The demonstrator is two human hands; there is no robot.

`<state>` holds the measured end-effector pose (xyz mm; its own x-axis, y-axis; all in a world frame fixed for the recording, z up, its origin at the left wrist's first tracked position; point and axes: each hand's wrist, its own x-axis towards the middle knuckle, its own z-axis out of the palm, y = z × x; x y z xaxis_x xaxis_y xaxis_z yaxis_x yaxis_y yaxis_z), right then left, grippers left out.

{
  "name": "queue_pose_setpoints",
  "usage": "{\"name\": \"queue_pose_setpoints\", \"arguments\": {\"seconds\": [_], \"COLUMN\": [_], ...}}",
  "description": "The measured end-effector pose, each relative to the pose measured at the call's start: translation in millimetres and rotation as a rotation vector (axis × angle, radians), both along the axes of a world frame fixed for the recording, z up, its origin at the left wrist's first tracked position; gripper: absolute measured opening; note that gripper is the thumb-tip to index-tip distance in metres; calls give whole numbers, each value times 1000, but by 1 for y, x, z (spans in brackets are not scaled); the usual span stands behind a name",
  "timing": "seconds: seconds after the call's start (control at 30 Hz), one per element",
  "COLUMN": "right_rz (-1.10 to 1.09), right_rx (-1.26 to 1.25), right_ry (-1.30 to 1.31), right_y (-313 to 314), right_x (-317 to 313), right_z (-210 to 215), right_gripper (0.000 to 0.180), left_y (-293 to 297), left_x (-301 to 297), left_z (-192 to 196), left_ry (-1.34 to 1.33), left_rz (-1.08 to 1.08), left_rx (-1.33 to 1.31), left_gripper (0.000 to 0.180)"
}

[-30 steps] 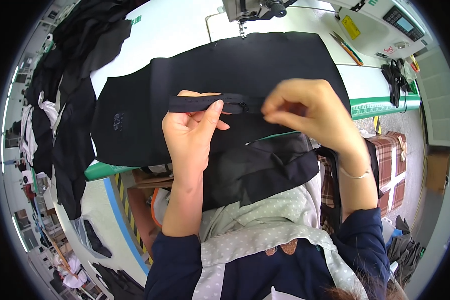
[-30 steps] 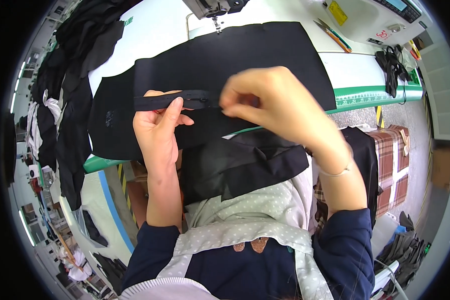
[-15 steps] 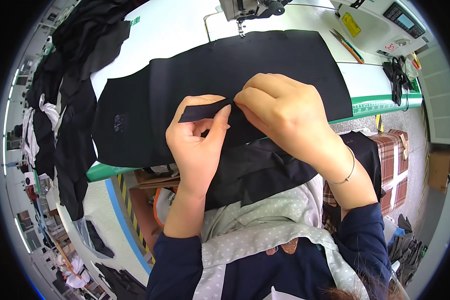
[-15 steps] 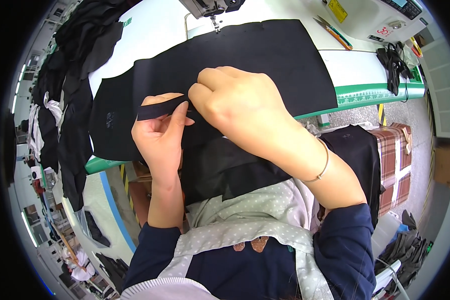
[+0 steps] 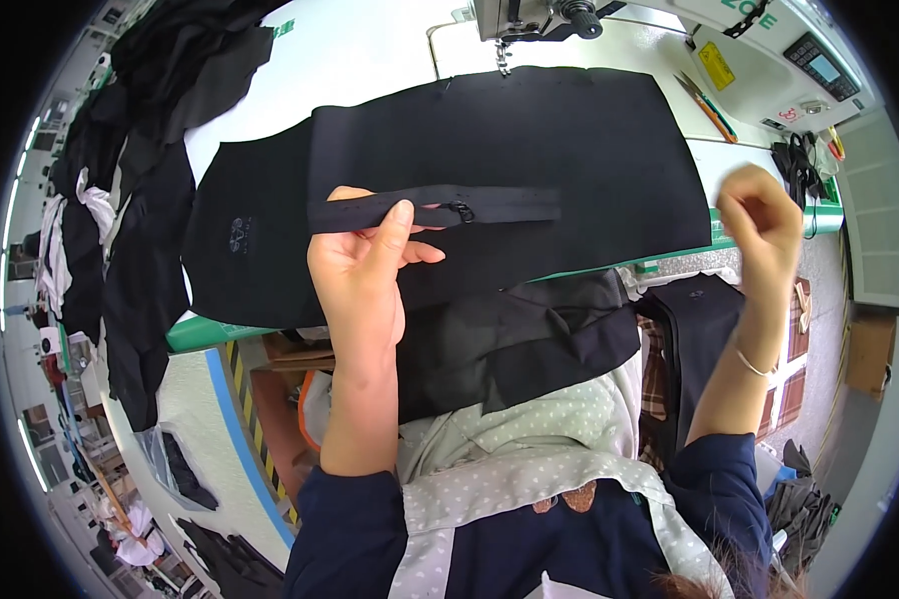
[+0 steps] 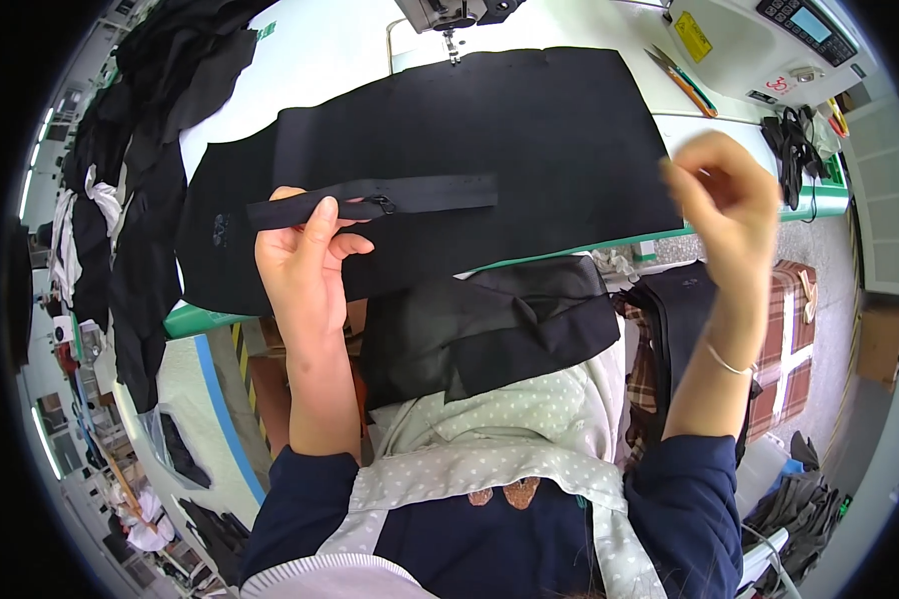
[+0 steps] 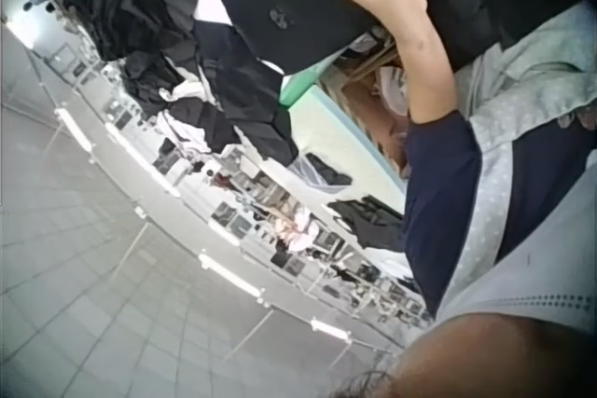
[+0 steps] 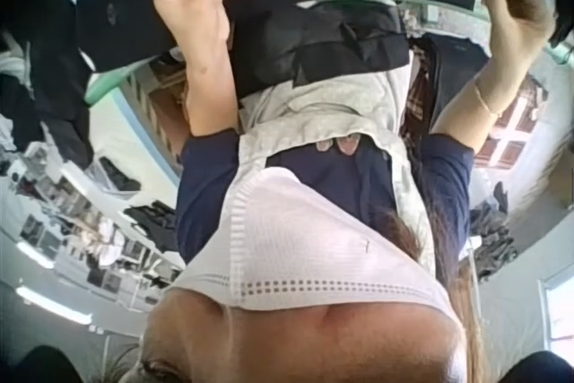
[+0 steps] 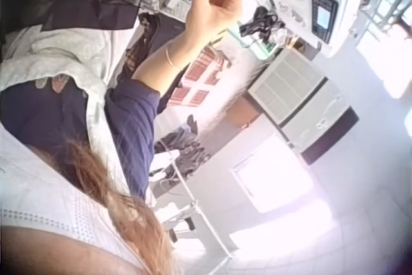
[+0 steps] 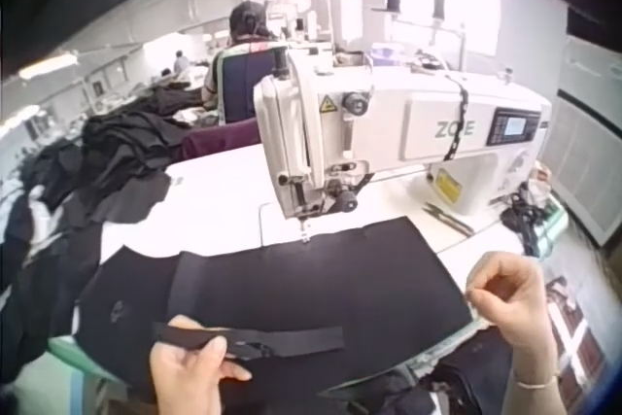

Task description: Sewing a zipper onto a piece of black fabric using an industrial sewing machine.

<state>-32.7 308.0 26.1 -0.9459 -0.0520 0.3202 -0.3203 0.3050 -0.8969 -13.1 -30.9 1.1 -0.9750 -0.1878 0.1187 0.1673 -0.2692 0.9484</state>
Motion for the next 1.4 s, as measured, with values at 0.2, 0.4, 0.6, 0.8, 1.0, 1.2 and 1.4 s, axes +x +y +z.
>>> {"name": "queue_pose_setpoints", "arguments": {"seconds": [0.2, 0.4, 0.6, 0.8, 1.0, 1.2, 1.4], "right_rz": [586, 193, 169, 145, 146, -220, 103], "right_rx": [308, 292, 342, 459, 585, 328, 237], "right_ry": [-652, -213, 491, 618, 648, 431, 414], "right_y": [48, -29, -125, -136, -141, -94, -127], "right_x": [32, 23, -13, -6, -4, -35, -15], "right_z": [15, 10, 6, 5, 5, 6, 21], "right_gripper": [15, 9, 14, 23, 24, 16, 14], "left_y": [-8, 5, 15, 19, 19, 17, 19], "left_x": [-4, -5, 5, 10, 12, 7, 10], "left_z": [-3, 1, 6, 10, 7, 4, 1], "left_ry": [-32, -42, -4, 13, 54, 8, 10], "left_rz": [-6, -27, -37, -26, -44, -71, -137], "left_rx": [91, 77, 0, -21, -36, 8, -81], "left_gripper": [6, 9, 9, 11, 10, 5, 9]}}
